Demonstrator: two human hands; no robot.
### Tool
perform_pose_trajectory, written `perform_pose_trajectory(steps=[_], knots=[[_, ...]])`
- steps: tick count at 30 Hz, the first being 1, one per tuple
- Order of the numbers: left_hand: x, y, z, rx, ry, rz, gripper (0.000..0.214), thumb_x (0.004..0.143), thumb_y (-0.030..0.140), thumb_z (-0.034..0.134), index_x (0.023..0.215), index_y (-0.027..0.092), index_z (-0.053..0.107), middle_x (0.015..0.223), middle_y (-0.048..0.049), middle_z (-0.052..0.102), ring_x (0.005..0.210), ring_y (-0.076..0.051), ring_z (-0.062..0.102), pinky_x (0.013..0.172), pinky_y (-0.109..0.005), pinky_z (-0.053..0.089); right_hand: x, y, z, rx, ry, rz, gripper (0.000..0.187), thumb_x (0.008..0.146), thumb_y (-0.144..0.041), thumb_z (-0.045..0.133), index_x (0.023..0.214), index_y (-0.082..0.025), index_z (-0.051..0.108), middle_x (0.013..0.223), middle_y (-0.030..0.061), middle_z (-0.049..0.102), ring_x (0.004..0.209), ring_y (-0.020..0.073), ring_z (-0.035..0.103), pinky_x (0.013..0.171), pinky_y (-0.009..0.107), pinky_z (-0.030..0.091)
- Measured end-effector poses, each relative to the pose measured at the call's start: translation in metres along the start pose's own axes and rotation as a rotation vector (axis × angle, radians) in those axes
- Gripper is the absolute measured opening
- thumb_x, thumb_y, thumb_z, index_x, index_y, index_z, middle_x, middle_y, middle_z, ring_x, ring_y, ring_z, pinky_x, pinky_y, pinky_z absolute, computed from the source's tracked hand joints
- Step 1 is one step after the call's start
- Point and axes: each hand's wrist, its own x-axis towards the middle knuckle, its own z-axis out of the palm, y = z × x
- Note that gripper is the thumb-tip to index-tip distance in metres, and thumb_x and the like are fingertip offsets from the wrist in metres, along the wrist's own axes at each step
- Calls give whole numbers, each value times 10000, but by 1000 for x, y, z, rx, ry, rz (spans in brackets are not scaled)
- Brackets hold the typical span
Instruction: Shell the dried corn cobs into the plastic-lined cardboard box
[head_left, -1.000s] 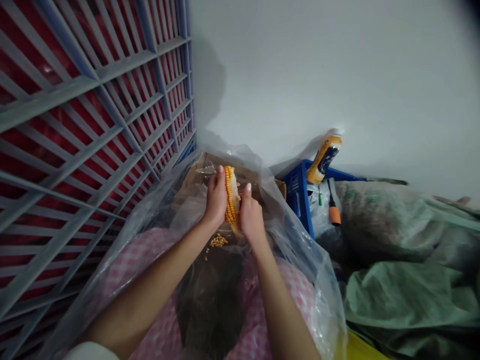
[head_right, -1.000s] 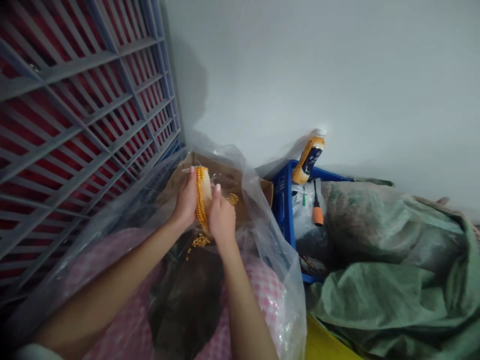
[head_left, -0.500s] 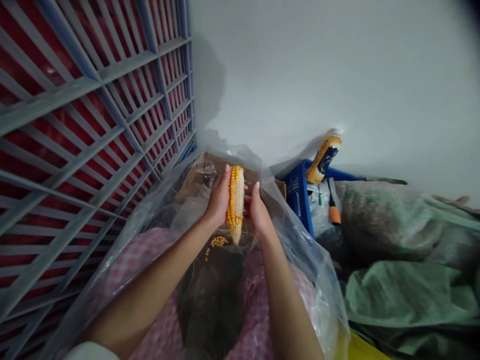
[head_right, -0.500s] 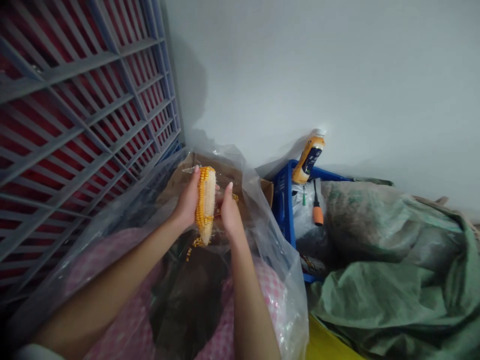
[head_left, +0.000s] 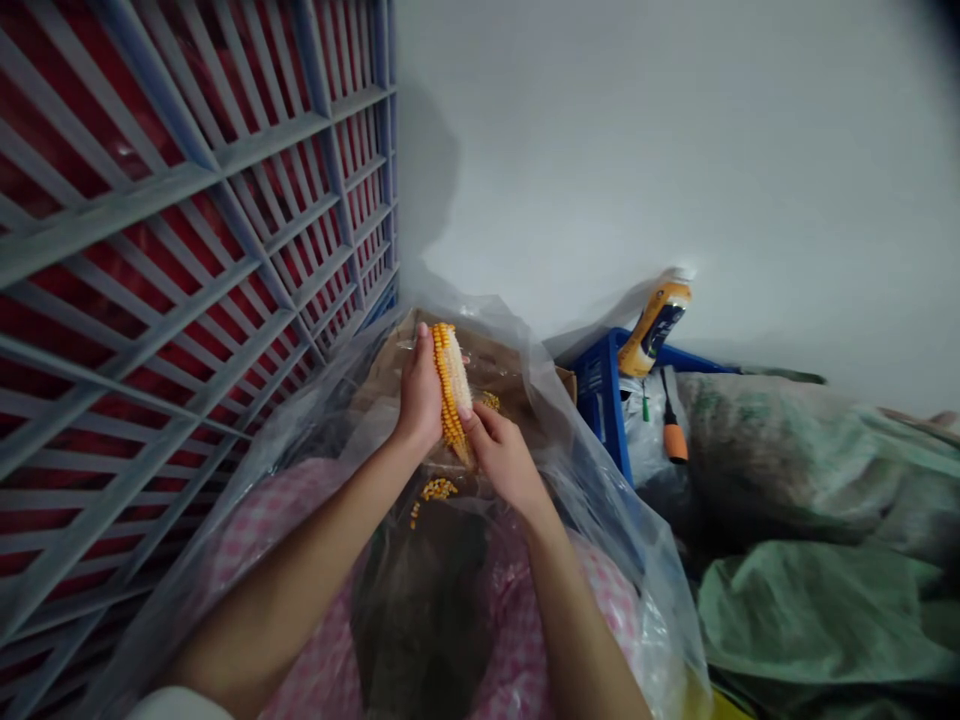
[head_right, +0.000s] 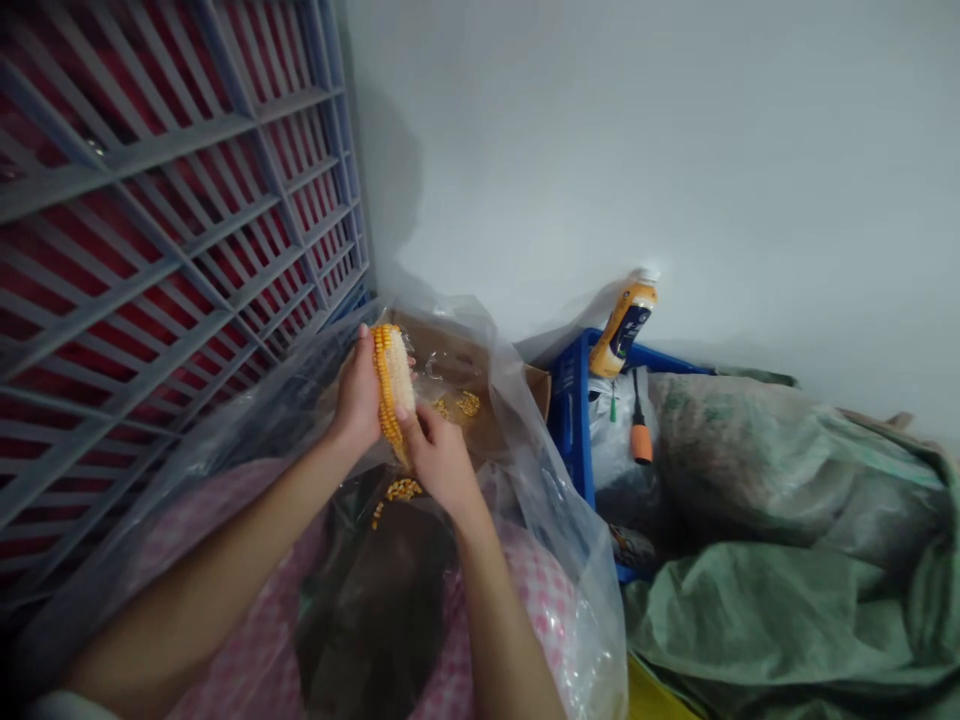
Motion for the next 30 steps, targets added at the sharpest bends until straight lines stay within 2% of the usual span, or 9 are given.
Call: perform_pose_trajectory(steps=[7,14,16,18,21,23,26,30], knots=[[2,-3,-2,73,-10,39,456,905,644,501,793,208,567,683,-48,638,666,-189,652,550,-269,452,-5,-4,11,-57,119,17,468,893,-582,342,672,-197,489,604,11,524,581,137,455,558,245,287],[1,-5,-1,45,-42,46,544,855,742,482,826,208,577,696,-40,649,664,-180,662,547,-255,463,0,5,2,63,66,107,609,868,-725,370,639,-177,508,587,8,505,572,129,428,529,244,298],[1,-3,-1,32,-35,0,587,841,778,456,837,204,580,713,-48,655,682,-189,669,568,-265,481,0,8,-1,123,47,152,649,869,-754,363,644,-170,536,595,19,529,577,138,460,532,247,341],[1,0,-1,16,-18,-48,596,855,777,428,848,201,583,741,-54,666,688,-186,668,597,-276,498,0,9,-4,195,41,158,641,885,-732,383,736,-155,619,681,45,611,625,161,535,567,255,415],[2,5,-1,-11,-14,-64,552,910,718,397,878,201,587,759,-45,672,665,-165,654,617,-273,500,-3,5,-12,171,144,45,480,886,-592,531,991,-154,696,927,79,707,795,190,636,702,278,499],[3,7,-1,-15,-15,-58,516,940,672,387,876,201,587,749,-40,668,662,-159,649,611,-262,487,-5,1,-18,75,169,-55,374,877,-478,595,1056,-169,705,1000,82,721,855,192,658,751,281,512],[2,7,0,12,-7,-46,493,942,653,402,863,202,588,743,-36,663,642,-154,630,580,-255,454,-8,-4,-23,-30,117,-164,252,888,-388,593,964,-183,719,933,70,724,821,182,663,743,275,519],[0,3,0,39,-9,13,479,912,660,458,853,201,582,704,-21,640,541,-128,556,533,-254,412,-9,-4,-22,-116,135,-266,192,912,-333,564,885,-188,687,876,61,693,792,171,643,735,265,515]])
